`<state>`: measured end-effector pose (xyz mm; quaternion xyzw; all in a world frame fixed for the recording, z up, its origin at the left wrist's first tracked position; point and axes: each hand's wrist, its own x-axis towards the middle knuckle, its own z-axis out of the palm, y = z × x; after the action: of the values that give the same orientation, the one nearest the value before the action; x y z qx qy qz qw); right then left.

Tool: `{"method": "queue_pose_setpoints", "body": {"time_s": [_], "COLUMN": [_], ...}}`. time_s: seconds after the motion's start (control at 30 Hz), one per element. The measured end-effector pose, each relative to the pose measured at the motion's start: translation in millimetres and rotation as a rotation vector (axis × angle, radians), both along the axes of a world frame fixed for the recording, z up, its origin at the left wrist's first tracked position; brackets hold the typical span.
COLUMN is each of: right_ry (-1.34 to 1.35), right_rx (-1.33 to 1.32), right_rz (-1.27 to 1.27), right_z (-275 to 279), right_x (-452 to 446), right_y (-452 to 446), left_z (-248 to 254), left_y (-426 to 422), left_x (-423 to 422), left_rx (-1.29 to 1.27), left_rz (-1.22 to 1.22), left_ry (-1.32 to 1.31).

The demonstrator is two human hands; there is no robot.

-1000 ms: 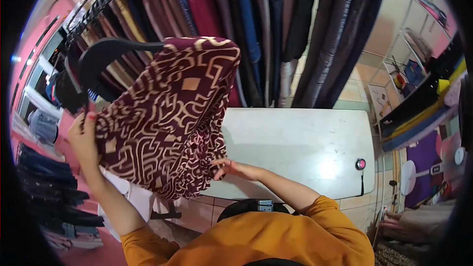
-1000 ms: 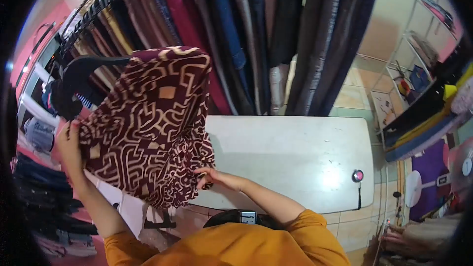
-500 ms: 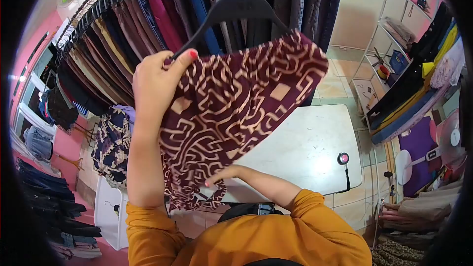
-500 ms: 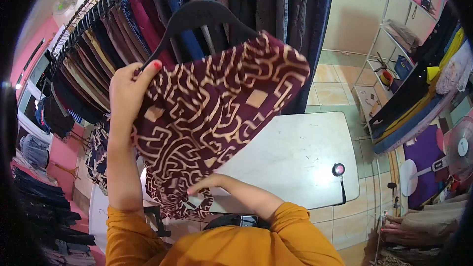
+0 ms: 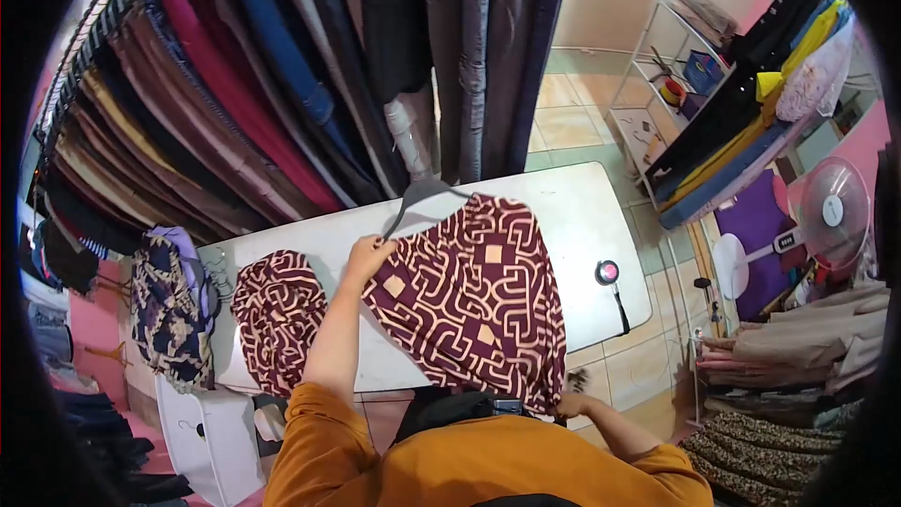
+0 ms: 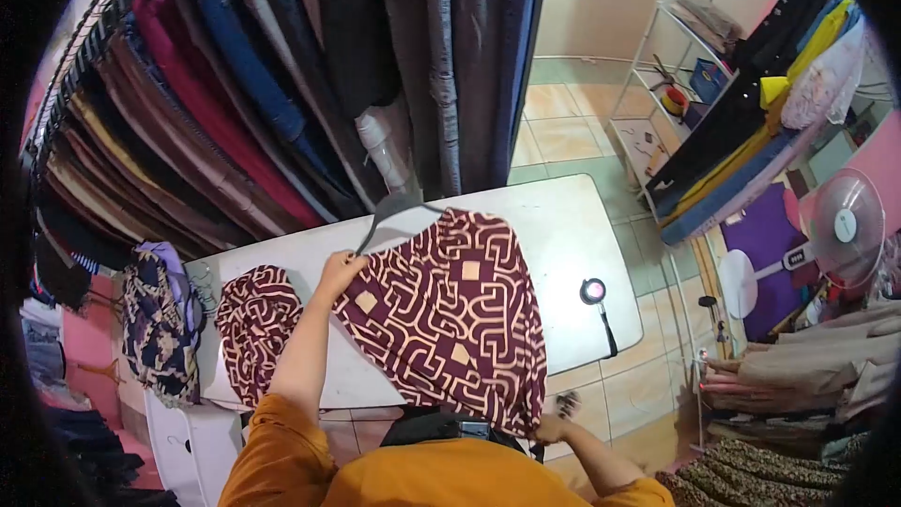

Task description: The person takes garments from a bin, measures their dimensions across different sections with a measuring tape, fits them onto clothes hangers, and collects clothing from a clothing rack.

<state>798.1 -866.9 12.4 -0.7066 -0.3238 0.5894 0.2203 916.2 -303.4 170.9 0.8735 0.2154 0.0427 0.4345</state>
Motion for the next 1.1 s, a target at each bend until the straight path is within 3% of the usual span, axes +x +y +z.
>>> {"method": "queue_pose_setpoints", "body": {"time_s": [0.07,0.1,0.17,0.2,0.23,0.27,0.3,0.33,0.37,0.43,0.47,0.53,0.73,0.8,0.87,0.9,0.93,0.97,1.0,1.1], "right_ry": [-0.038,0.018,-0.085,-0.103,-0.287,-0.402,-0.517,-0.503,-0.665,-1.013,-1.228,-1.245,-1.138,-0.659,-0.344,-0.306,-0.266,-0.227,-0.19,-0.123], "right_rx": [0.063,-0.356,-0.329,-0.368,-0.44,-0.42,-0.401,-0.231,-0.13,-0.009,-0.01,-0.048,-0.236,0.113,0.384,0.413,0.441,0.449,0.456,0.508], "right_rz": [0.025,0.104,0.013,0.013,-0.135,-0.21,-0.285,-0.651,-0.83,-0.983,-0.912,-0.915,-0.949,-1.038,-0.922,-0.812,-0.706,-0.64,-0.572,-0.559], "right_z": [32.8,63.5,38.6,40.2,66.2,64.3,63.9,94.5,113.0,145.9,131.6,143.7,141.4,161.3,141.2,148.8,157.0,156.8,156.9,144.1], "right_x": [-19.1,-16.3,-23.4,-14.0,4.4,29.2,54.2,81.1,107.3,151.7,172.3,194.2,225.5,215.1,201.6,194.2,185.4,181.2,178.6,181.7], "right_y": [1.3,12.1,-3.2,-4.4,1.0,-3.7,-9.6,-1.1,10.0,34.7,33.4,47.2,80.9,116.9,152.6,176.7,201.7,224.0,244.1,282.3], "left_z": [-30.3,-31.8,-33.6,-21.0,-7.5,-2.4,-14.2,-31.4,-42.8,-38.5,-45.4,-56.2,-50.5,-42.7,-35.1,-18.6,-36.1,-27.5,-40.3,-34.3], "left_y": [1.1,1.0,5.1,0.1,-8.4,-17.6,-26.7,-37.6,-48.2,-84.3,-92.5,-99.2,-84.5,-78.5,-86.7,-93.8,-100.1,-113.1,-120.7,-113.8], "left_x": [11.0,18.5,33.4,40.7,44.6,45.0,40.2,32.7,23.5,-9.2,-25.4,-43.6,-37.2,-40.3,-44.6,-44.1,-44.9,-48.8,-47.9,-43.2], "left_rx": [0.04,0.108,0.23,0.289,0.447,0.604,0.592,0.699,0.806,0.779,0.829,0.668,0.54,0.483,0.508,0.322,0.034,-0.072,-0.713,-0.87], "left_rz": [-0.014,-0.037,-0.075,-0.01,0.052,0.11,0.096,0.138,0.184,0.084,0.032,0.039,-0.024,-0.052,-0.027,-0.102,-0.151,-0.241,-0.168,-0.04], "left_ry": [0.095,0.103,0.02,0.124,0.127,0.132,0.14,0.037,-0.073,0.015,0.006,0.154,0.224,0.144,-0.095,-0.168,-0.123,-0.193,-0.035,0.024]}}
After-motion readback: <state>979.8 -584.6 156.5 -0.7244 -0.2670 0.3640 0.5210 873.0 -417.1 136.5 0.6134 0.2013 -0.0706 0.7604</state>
